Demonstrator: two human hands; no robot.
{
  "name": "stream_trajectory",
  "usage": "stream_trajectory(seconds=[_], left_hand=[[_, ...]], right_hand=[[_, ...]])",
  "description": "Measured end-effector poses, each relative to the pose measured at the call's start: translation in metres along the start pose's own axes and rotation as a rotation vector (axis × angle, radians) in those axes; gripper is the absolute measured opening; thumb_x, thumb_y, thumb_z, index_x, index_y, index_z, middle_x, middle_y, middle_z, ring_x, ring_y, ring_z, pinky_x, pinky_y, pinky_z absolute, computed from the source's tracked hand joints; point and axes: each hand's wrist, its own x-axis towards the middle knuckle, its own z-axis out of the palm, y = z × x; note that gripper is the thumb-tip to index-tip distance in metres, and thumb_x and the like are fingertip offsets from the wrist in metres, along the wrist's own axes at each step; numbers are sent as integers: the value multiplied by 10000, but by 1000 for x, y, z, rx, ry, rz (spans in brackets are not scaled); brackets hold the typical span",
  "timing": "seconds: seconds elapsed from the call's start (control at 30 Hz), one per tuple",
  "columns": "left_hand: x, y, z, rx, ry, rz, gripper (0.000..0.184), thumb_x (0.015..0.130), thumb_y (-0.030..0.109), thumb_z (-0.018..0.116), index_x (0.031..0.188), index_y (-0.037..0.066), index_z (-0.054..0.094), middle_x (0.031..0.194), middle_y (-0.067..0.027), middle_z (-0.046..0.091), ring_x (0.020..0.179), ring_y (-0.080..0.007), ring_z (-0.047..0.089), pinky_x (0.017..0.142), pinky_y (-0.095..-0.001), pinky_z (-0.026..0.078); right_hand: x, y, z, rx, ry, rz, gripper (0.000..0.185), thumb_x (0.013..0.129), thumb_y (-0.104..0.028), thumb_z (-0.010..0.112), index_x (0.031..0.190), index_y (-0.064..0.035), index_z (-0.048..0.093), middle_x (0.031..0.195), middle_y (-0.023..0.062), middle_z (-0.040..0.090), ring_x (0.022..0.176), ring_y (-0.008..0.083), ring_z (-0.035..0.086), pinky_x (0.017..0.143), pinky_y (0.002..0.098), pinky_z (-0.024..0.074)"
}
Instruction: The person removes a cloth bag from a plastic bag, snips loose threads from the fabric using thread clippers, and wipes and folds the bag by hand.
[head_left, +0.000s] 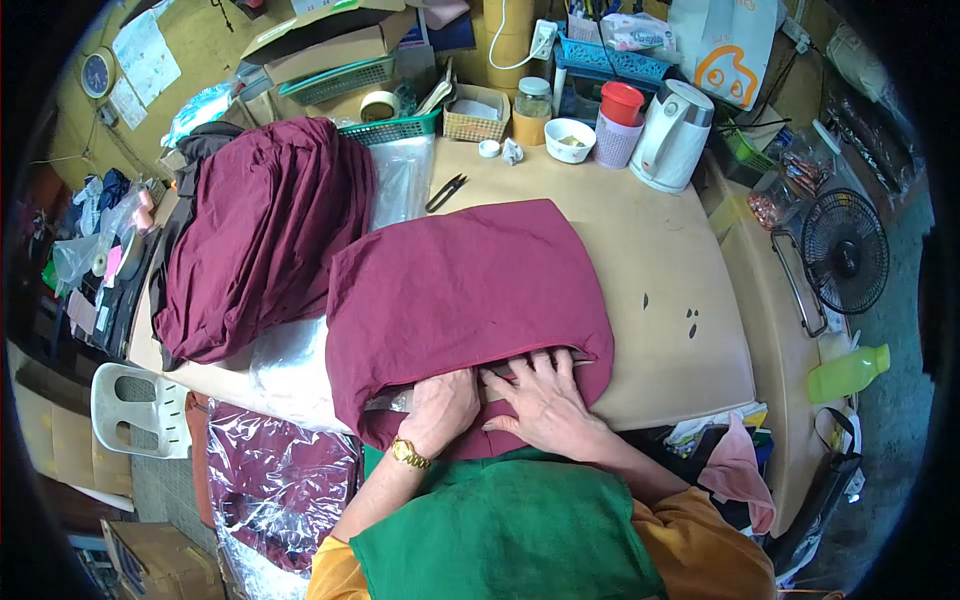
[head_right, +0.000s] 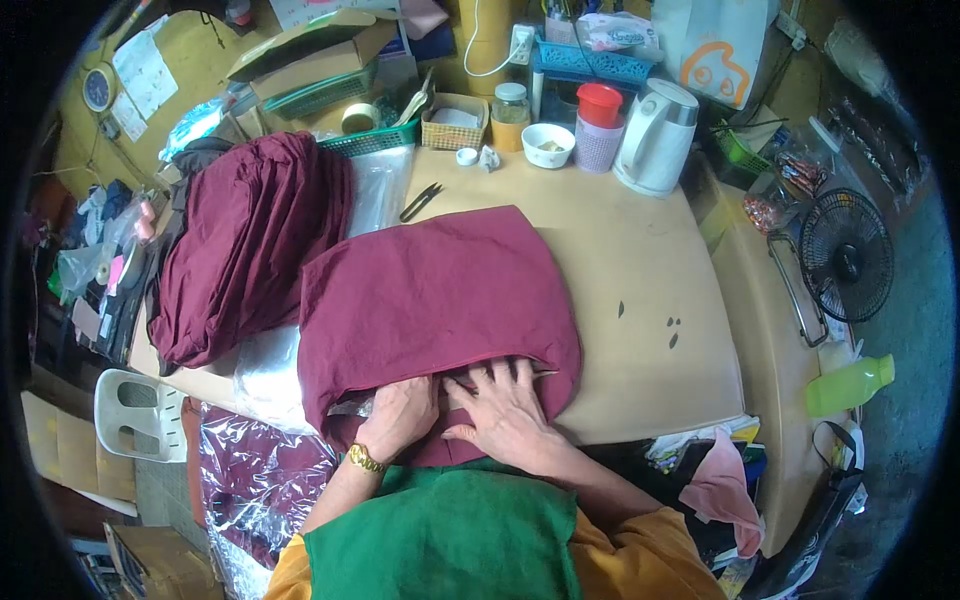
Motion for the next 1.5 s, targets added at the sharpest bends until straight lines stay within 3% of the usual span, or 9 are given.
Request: stream_trajectory(seconds=[0.23,0.3,0.4,0.63,0.77,0.97,1.1,1.3,1.5], left_hand=[[31,-21,36,-167,57,30,254,879,161,504,1036,-11,606,909,-218,673,818,-368,683,730,-437,548],[57,-30,39,490,-358,241,348,907,190,482,1161,-16,599,1066,-253,665,996,-369,657,869,-425,516],[86,-50,36,-110,-60,-81,465,941,279,460,1351,79,552,1431,-189,499,1371,-318,415,1160,-436,263],[35,-4,-12,-76,-183,-28,484,976,367,487,1157,-72,580,982,-245,671,915,-378,663,854,-465,511],[-29,-32,-28,-157,-209,-132,437,934,289,618,1167,-71,535,928,-271,641,863,-423,632,730,-483,506],[-27,5,-92,-101,382,-5,334,882,187,686,1106,-37,578,935,-292,623,827,-433,631,704,-478,507],[11,-6,-110,51,-153,-302,300,920,269,620,1032,-9,638,825,-252,647,785,-410,650,693,-473,509],[25,-21,-43,-191,339,303,344,902,146,622,1199,-26,604,1035,-234,668,969,-375,647,814,-435,522],[-13,-30,-61,-97,193,160,523,786,336,770,1199,40,643,1111,-127,659,1080,-256,610,1043,-460,338]], right_hand=[[1,11,5,-27,-241,62,724,871,-609,591,1469,-237,427,1567,231,206,1389,522,235,1046,758,203],[1,9,1,-45,-280,53,729,879,-608,584,1491,-257,396,1595,227,155,1415,525,199,1056,763,188],[0,0,0,5,-217,17,747,875,-582,605,1510,-266,367,1608,217,144,1437,506,183,1055,750,228],[7,6,-18,44,-398,153,751,873,-556,635,1506,-258,363,1616,211,115,1461,486,136,1095,725,207],[-7,61,-14,255,-39,448,602,876,-448,684,1246,8,551,1071,229,589,1117,419,538,922,537,420],[12,22,-82,-164,624,39,465,868,-413,699,1008,29,661,849,183,663,765,395,648,692,467,511],[29,21,-115,-5,229,287,491,870,-416,690,1131,-1,666,1140,220,654,1060,409,608,930,491,450],[63,101,-45,42,247,-65,334,874,-230,702,1040,55,652,1001,233,660,917,399,654,815,429,527],[25,58,-38,112,175,-83,419,837,-278,734,1167,-41,631,1187,147,607,1196,311,537,1080,452,336]])
